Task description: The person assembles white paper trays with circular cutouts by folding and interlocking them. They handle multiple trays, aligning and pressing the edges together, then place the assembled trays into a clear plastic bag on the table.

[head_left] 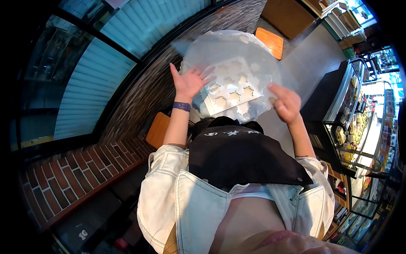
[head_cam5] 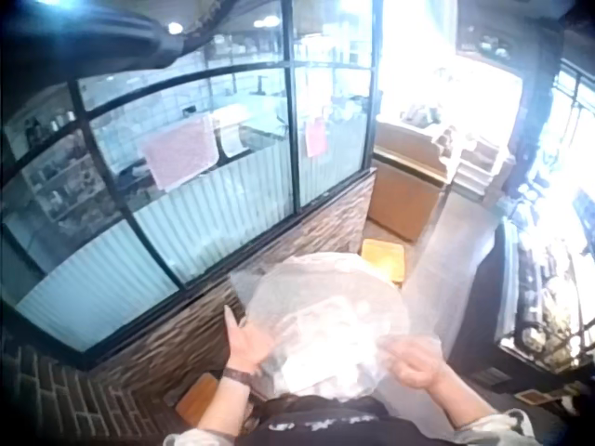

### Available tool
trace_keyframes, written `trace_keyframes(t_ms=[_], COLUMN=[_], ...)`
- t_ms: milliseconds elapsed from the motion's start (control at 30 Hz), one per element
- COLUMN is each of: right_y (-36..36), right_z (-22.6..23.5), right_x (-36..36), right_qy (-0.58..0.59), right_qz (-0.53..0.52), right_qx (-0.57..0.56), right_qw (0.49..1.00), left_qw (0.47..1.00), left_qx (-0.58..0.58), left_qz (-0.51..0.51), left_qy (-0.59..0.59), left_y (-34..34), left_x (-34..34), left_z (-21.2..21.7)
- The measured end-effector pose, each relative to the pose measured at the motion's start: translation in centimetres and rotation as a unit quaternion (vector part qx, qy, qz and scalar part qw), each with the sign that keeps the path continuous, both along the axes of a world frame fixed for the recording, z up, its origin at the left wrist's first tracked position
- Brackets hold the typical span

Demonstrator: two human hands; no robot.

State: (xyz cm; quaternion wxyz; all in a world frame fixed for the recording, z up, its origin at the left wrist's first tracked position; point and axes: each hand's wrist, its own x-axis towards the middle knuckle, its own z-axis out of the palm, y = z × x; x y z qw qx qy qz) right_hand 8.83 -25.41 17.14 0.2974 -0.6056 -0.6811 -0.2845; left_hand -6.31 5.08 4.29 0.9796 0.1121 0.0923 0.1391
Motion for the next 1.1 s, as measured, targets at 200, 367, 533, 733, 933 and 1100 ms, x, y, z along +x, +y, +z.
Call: trace_keyframes(t_ms=[200, 367, 533, 733, 933, 1100], right_y=[-0.6, 3.4, 7.0, 8.0, 9.2, 9.6], right_z=[-5.5, -8.9, -9.4, -9.0, -12.5, -13.4], right_x=[-2.6, -6.3, -7.7, -4.1, -1.6, -0.9], right_qy=[0.132, 0.324, 0.279, 0.233, 0.217, 0.213], right_qz=[0.016, 0.056, 0.156, -0.035, -0.008, -0.02], right_qx=[-0.12, -0.178, -0.172, -0.158, -0.261, -0.215], right_qw=[0.984, 0.928, 0.932, 0.959, 0.941, 0.953], left_qw=[0.999, 0.989, 0.973, 0.961, 0.879, 0.785], left_qx=[0.025, 0.071, 0.204, 0.25, 0.458, 0.573], left_qz=[-0.024, -0.105, -0.015, -0.067, -0.079, 0.032], left_qy=[0.007, -0.079, 0.103, 0.093, 0.108, 0.235], left_y=[-2.3, -10.5, -10.0, -7.9, -7.0, -5.5], left_x=[-1.8, -3.7, -4.3, -6.5, -5.3, -6.3], left_z=[2.1, 0.8, 0.2, -0.9, -2.5, -4.7])
